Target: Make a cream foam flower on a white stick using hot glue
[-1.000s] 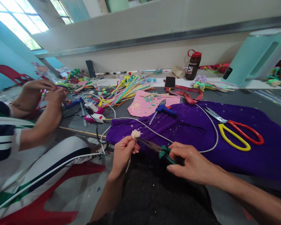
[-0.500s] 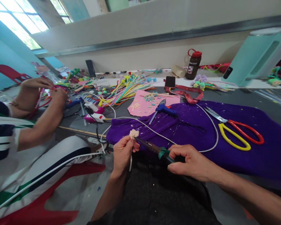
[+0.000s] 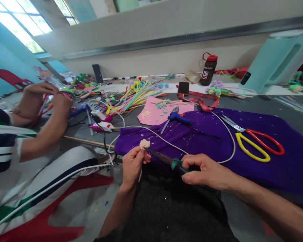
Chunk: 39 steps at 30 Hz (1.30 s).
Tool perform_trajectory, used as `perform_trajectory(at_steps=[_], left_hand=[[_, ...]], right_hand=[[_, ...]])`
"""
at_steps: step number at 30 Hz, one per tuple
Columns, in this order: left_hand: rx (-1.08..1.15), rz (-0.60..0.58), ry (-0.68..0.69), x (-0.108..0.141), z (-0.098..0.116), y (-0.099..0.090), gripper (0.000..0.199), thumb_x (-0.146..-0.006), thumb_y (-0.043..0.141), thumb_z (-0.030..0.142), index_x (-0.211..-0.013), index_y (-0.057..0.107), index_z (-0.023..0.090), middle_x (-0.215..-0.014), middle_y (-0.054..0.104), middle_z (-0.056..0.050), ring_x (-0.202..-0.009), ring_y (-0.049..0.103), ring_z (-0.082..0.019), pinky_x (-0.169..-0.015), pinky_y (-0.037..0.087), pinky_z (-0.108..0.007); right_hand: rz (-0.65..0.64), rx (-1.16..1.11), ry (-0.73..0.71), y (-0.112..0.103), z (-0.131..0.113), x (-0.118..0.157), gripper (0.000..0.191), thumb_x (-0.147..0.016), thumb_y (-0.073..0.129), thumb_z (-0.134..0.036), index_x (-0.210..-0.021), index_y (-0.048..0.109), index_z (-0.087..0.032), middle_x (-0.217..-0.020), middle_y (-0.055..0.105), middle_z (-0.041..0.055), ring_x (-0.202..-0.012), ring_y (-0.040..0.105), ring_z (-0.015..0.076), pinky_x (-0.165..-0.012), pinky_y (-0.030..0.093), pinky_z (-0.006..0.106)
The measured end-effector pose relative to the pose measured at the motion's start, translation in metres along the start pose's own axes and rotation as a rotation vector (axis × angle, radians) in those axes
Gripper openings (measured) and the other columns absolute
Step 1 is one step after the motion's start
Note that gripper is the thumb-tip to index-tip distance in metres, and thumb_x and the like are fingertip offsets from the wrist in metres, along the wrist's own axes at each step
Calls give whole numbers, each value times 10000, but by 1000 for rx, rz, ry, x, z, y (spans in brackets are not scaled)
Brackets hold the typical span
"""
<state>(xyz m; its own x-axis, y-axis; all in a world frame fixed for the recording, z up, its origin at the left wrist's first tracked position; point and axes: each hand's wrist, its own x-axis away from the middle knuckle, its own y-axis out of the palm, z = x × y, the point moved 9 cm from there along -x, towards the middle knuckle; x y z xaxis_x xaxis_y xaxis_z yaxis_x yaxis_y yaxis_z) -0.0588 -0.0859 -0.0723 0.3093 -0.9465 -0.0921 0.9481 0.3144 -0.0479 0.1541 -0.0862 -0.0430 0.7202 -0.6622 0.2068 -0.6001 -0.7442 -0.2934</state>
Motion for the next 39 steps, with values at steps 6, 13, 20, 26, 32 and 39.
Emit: perform_trajectory(at_steps=[6,13,20,26,32,39], left_hand=[[171,-3,-87,-3,-7,2,197,-759,590,344,-756,631,151,-540,617,18,-434,531,-74,-426,375,-174],[370,-96,-226,-1,-11,9,228,-730,612,356,-802,620,140,-474,577,32,-363,497,-67,-350,328,-156],[423,-124,-239,0,-12,13,180,-748,600,314,-754,610,134,-479,586,24,-361,506,-66,-344,338,-148],[389,-119,-241,2,-15,13,173,-740,615,308,-707,603,139,-513,607,18,-387,526,-65,-377,377,-152],[299,-125,-194,4,-10,13,193,-761,601,328,-713,617,141,-540,618,8,-421,539,-67,-416,396,-161],[202,-126,-123,4,-2,12,222,-780,579,336,-693,628,137,-554,621,-5,-442,531,-72,-430,379,-172]], right_hand=[[24,184,-150,2,-18,2,254,-707,636,-367,-640,487,-173,-823,485,16,-774,458,159,-695,368,272],[88,333,-142,3,-28,14,151,-695,597,-153,-654,454,-180,-825,485,7,-743,449,141,-678,365,258],[135,409,-143,2,-29,15,142,-684,592,-144,-672,455,-180,-891,494,21,-794,472,150,-699,373,262],[153,437,-165,3,-28,15,149,-677,600,-157,-666,454,-182,-921,501,21,-822,485,152,-706,385,261],[173,469,-171,2,-29,15,138,-680,600,-167,-672,463,-183,-940,506,29,-817,494,154,-703,394,268],[175,475,-177,3,-27,15,126,-683,596,-167,-680,471,-181,-930,512,40,-832,503,166,-695,401,275]])
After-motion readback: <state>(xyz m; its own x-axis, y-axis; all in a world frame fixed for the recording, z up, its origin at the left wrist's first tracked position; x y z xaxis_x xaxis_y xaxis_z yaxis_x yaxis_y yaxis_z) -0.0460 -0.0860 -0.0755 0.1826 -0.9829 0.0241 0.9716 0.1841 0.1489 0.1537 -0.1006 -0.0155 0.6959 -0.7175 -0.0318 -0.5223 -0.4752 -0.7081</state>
